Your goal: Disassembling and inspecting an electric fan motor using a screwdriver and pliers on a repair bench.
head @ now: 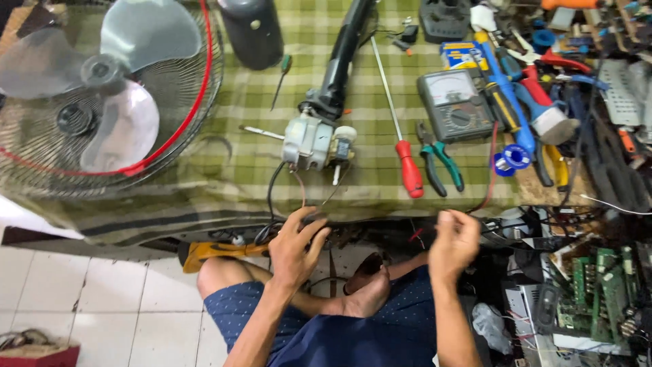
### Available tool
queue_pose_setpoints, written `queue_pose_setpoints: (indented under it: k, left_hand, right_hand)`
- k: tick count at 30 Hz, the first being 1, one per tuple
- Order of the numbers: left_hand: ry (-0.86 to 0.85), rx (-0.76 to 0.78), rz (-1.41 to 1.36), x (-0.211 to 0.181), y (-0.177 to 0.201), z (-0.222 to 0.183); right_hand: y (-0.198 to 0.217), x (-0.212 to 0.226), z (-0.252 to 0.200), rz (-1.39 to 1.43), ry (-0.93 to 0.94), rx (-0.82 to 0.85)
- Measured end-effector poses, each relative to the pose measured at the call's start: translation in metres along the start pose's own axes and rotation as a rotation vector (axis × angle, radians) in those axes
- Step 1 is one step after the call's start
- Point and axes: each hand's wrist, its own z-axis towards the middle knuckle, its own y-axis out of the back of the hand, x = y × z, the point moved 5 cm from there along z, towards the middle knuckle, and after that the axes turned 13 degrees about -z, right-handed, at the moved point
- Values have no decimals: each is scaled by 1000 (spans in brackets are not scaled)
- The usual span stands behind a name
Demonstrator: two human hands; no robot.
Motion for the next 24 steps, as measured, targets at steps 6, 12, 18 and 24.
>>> queue_pose_setpoints:
  k: [6, 12, 18, 24]
  left_hand:
    - [-152, -184, -56, -29, -1, -2]
    - [-257, -61, -326, -72, -46, 51]
    - [431, 297, -879, -40, -102, 1]
    - [1647, 721, -1262, 25, -153, -194]
  right_hand:
    - [14, -71, 24, 177, -52, 18]
    - [-23, -102, -2, 145, -223, 360]
    - [-51, -196, -83, -242, -495, 659]
    - [-28, -59, -119, 354, -515, 820]
